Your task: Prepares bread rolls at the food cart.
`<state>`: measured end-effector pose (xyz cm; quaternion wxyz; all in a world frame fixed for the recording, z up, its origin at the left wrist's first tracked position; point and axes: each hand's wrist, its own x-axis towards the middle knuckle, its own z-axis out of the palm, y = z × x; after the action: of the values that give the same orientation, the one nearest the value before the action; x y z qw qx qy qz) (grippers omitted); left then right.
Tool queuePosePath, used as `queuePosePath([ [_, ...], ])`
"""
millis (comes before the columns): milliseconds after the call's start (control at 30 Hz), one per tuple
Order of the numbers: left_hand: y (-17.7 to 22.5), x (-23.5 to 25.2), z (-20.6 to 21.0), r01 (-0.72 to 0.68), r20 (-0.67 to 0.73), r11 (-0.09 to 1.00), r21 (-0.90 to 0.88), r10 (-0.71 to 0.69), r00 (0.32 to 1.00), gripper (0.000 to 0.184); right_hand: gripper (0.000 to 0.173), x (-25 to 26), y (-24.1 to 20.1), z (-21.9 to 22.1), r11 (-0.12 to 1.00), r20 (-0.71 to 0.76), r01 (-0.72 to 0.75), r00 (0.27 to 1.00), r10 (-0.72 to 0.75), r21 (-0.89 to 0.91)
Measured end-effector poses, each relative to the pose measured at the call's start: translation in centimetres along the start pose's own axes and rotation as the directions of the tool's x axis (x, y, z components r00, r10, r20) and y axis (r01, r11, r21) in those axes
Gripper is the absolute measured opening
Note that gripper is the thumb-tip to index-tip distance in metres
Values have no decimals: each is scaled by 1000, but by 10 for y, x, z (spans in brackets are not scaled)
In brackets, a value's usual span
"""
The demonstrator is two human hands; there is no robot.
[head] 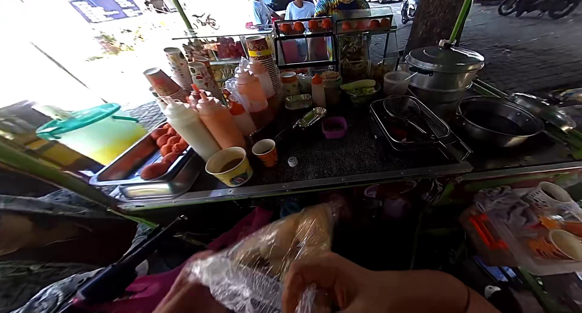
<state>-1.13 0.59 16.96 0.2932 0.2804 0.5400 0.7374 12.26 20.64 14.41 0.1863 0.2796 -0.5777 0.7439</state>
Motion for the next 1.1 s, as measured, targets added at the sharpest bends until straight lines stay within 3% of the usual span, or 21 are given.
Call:
queuePosePath([
  [100, 21, 89, 34, -45, 97, 999, -10, 46, 994, 34, 36, 15, -13, -19, 943, -66, 143, 983, -170, -300],
  [233, 5, 195, 88, 8, 14, 1000, 28, -8, 1000, 43, 29, 37, 28, -81, 892, -252, 45, 952, -175, -450],
  [333, -44, 268, 87, 113, -30, 994, 1, -113, 993, 39, 30, 48, 64, -135, 870, -356, -143, 934, -39, -472],
  [467, -93, 336, 58, 141, -60, 987, 74, -137, 989, 37, 50, 58, 73, -186, 786, -297, -309, 940, 167, -536],
  [567, -106, 372, 48, 59, 9, 982, 179, -61, 998, 28, 45, 61, 58, -230, 647, -379, -353, 919, 105, -675],
  [600, -107, 379, 43, 2, 55, 944, 329, -21, 998, 31, 42, 59, 49, -248, 532, -459, -421, 886, 66, -735],
  [667, -99, 387, 39, -138, 178, 747, 650, 27, 984, 47, 41, 52, 24, -284, 230, -647, -628, 763, -8, -743],
  [700, -89, 390, 40, -184, 228, 663, 726, 20, 974, 52, 43, 46, 9, -302, 72, -728, -724, 685, -40, -686],
  [767, -65, 394, 46, -238, 287, 613, 754, 18, 958, 57, 53, 30, -25, -331, -172, -865, -860, 497, -69, -481],
  [833, -44, 399, 51, -272, 317, 636, 722, 46, 947, 57, 65, 10, -54, -345, -282, -944, -919, 314, -98, -276],
  [933, -19, 396, 58, -236, 332, 644, 728, -31, 943, 40, 83, -22, -73, -351, -345, -982, -933, 153, -115, -105],
  [1000, -13, 387, 63, -161, 365, 543, 824, -293, 883, 36, 91, -34, -73, -351, -382, -992, -924, 80, -98, -37],
  [1067, -27, 378, 67, -113, 348, 407, 907, -570, 744, 50, 91, -37, -70, -353, -400, -996, -916, 17, -83, 17],
  [1100, -39, 374, 67, -99, 333, 372, 923, -643, 689, 55, 90, -38, -70, -355, -404, -997, -914, -6, -82, 38],
])
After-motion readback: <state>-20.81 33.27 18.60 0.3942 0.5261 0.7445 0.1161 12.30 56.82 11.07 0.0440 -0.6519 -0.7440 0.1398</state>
